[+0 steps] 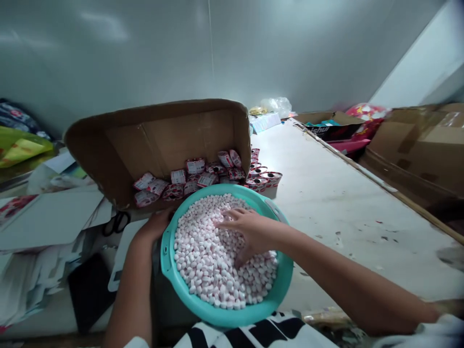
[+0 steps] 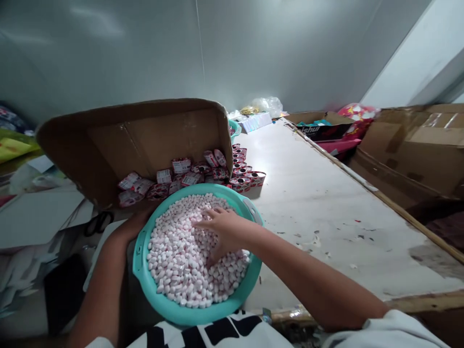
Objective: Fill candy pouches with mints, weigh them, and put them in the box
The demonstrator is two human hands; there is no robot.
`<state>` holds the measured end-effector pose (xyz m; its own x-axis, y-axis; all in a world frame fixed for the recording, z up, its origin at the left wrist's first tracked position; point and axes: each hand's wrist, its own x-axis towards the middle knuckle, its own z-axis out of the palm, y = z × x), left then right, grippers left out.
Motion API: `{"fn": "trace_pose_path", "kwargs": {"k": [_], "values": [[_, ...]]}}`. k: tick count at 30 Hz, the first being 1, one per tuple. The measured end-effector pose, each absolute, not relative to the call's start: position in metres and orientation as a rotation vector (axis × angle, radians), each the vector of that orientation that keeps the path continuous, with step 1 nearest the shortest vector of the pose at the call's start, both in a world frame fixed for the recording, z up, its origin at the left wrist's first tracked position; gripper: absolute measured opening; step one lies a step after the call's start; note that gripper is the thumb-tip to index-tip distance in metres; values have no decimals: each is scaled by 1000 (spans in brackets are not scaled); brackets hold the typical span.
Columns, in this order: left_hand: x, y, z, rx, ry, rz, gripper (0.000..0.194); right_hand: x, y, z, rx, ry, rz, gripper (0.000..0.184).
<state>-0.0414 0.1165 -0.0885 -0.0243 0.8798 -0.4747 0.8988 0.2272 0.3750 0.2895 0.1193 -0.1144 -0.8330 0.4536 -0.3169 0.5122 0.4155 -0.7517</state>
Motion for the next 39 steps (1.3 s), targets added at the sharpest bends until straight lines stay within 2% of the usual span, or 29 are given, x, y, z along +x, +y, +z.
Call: {"fn": "trace_pose_path", "kwargs": {"k": [5, 9, 15, 17, 21, 26, 28, 30, 34, 37, 39], "values": [[-45, 118, -73, 1419, 1635, -95, 50, 299, 108, -106, 974, 2555, -1445, 86], [-46, 110, -62, 1391, 1579, -33, 66, 297, 106, -107, 1031, 2551, -1545, 75], [-46, 91, -58, 1428, 1593, -137, 71, 297, 102, -109, 1116, 2551, -1589, 65], [-42, 86, -64, 1445, 1642, -126, 67, 297, 100, -108, 1130, 2585, -1579, 59], [-28, 78, -86, 1304, 1926, -45, 45, 295, 98, -106, 1137, 2626, -1532, 51], [-30, 71, -91, 1334, 1955, -62, 36, 298, 100, -107, 1194, 2636, -1579, 44], [-41, 68, -87, 1485, 1925, -51, 41, 300, 100, -107, 1272, 2640, -1629, 35], [-54, 65, -83, 1650, 2004, -14, 54, 302, 100, -108, 1344, 2632, -1684, 26], [-68, 64, -68, 1633, 2417, 212, 82, 302, 101, -111, 1432, 2620, -1745, 18], [-59, 70, -51, 1433, 2580, 470, 87, 301, 102, -114, 1449, 2602, -1769, 19], [-46, 77, -42, 1326, 2502, 588, 85, 300, 103, -115, 1447, 2572, -1792, 18]]}}
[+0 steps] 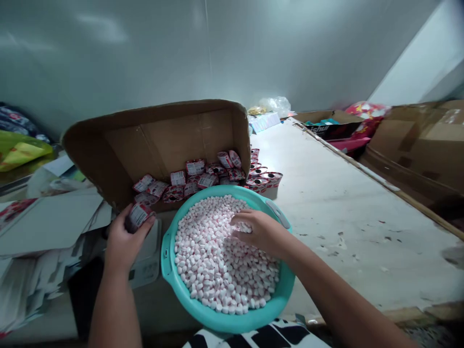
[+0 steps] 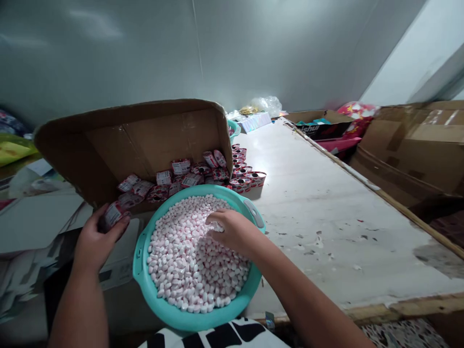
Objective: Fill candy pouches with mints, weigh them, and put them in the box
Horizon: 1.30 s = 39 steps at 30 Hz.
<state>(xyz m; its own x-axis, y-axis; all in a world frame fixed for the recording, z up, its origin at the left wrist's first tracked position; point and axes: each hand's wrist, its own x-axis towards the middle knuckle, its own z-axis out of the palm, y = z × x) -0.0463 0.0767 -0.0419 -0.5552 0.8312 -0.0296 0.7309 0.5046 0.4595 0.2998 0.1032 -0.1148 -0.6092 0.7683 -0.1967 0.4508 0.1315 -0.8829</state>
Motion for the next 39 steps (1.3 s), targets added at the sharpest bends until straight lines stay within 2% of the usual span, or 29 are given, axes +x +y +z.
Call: {"fn": "trace_pose_path", "kwargs": {"k": [3, 10, 16, 21, 25, 29, 35, 39], "values": [[-26, 90, -37, 1316, 2278, 684, 80, 299, 104, -116, -1189, -2127, 1512, 16], [15, 111, -39, 1379, 2035, 610, 63, 299, 104, -115, -1170, -2206, 1532, 14], [31, 115, -15, 1196, 1878, 679, 60, 300, 103, -113, -1213, -2152, 1539, 23], [-33, 98, -7, 1030, 2282, 803, 52, 301, 102, -116, -1189, -2166, 1549, 25], [-93, 66, -14, 849, 2528, 592, 44, 300, 104, -121, -1145, -2175, 1570, 27], [-112, 44, -23, 1039, 2691, 276, 33, 298, 108, -123, -1153, -2186, 1618, 35], [-98, 42, -44, 1187, 2663, 363, 42, 297, 109, -121, -1185, -2204, 1628, 38], [-91, 38, -45, 1190, 2584, 580, 54, 298, 109, -124, -1191, -2192, 1664, 38]]}}
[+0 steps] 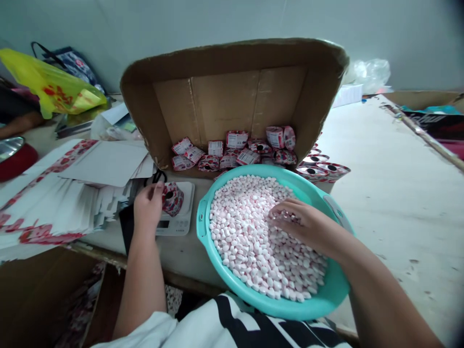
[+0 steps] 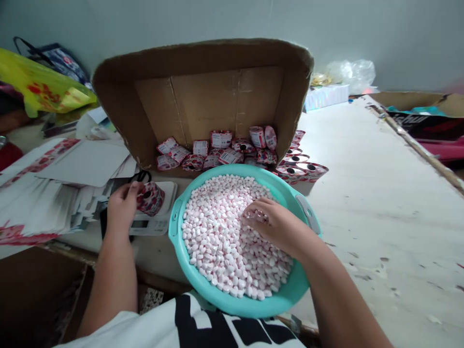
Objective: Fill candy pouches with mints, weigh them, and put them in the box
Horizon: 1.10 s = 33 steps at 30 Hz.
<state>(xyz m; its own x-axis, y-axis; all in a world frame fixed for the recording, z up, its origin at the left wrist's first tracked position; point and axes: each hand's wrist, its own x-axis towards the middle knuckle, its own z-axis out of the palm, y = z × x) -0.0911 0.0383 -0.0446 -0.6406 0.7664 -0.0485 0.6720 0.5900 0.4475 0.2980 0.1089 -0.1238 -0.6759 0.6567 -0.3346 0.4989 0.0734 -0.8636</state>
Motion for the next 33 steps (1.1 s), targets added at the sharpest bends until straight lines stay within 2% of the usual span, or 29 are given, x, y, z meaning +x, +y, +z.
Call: {"fn": "trace_pose_path", "kwargs": {"k": [2, 4, 10, 12, 14, 17, 19, 21, 24, 26, 30, 33], "values": [[-89, 36, -41, 1292, 2400, 531, 59, 298, 109, -126, -1191, -2187, 1663, 39], [-88, 34, -39, 1414, 2287, 339, 68, 299, 110, -128, -1190, -2183, 1666, 40], [-100, 51, -41, 1385, 2385, 186, 94, 299, 112, -134, -1211, -2182, 1698, 40], [-109, 64, -35, 1396, 2322, 73, 96, 298, 112, -134, -1219, -2195, 1706, 40], [-118, 77, -24, 1481, 2311, 106, 91, 298, 112, -134, -1217, -2209, 1698, 39], [-133, 90, -11, 1618, 2326, 514, 74, 298, 111, -134, -1229, -2199, 1615, 39], [-144, 91, -13, 1598, 2374, 737, 69, 300, 109, -136, -1234, -2176, 1581, 44], [-155, 87, -24, 1544, 2450, 814, 71, 302, 108, -140, -1207, -2199, 1587, 55], [-165, 78, -43, 1551, 2470, 743, 73, 304, 107, -147, -1143, -2342, 1603, 73], [-168, 74, -49, 1623, 2476, 659, 69, 303, 107, -148, -1131, -2393, 1623, 76], [-164, 74, -44, 1735, 2437, 563, 49, 298, 107, -141, -1195, -2331, 1675, 68], [-158, 75, -36, 1769, 2431, 543, 51, 295, 106, -135, -1233, -2293, 1684, 65]]}}
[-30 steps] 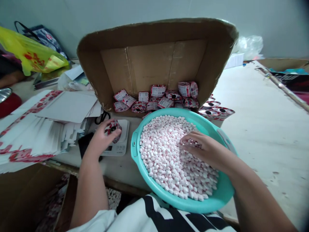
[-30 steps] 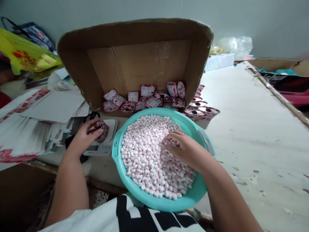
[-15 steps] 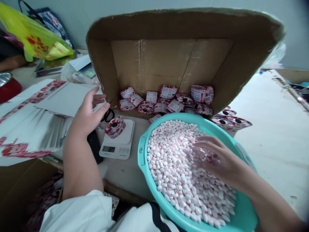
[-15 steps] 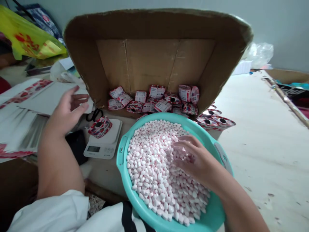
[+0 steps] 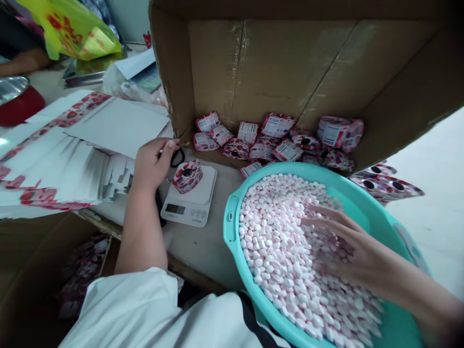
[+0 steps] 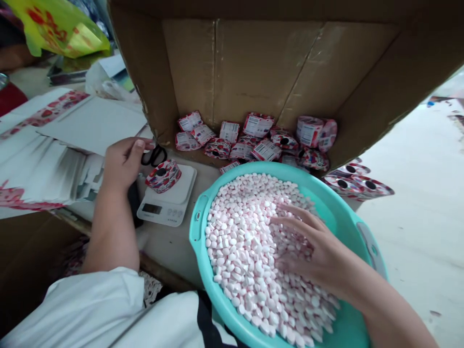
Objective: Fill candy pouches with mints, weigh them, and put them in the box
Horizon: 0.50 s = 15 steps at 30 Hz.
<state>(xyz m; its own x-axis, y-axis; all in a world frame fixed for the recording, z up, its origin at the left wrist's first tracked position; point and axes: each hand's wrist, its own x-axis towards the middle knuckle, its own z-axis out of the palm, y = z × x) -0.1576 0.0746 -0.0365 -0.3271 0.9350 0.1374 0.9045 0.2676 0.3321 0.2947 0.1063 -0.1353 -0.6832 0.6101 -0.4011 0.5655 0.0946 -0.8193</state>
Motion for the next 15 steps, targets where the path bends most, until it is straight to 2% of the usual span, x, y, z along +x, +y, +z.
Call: {"fn": "trace_pose_path", "kwargs": {"k": [3, 10, 15], "values": [[-154, 74, -33, 1803, 2447, 561, 50, 296, 107, -137, -1225, -2297, 1671, 64], [-158, 73, -35, 1822, 2433, 555, 49, 305, 114, -155, -1172, -2294, 1637, 44], [-167, 71, -37, 1827, 2449, 524, 51, 303, 112, -151, -1241, -2274, 1508, 42]]}}
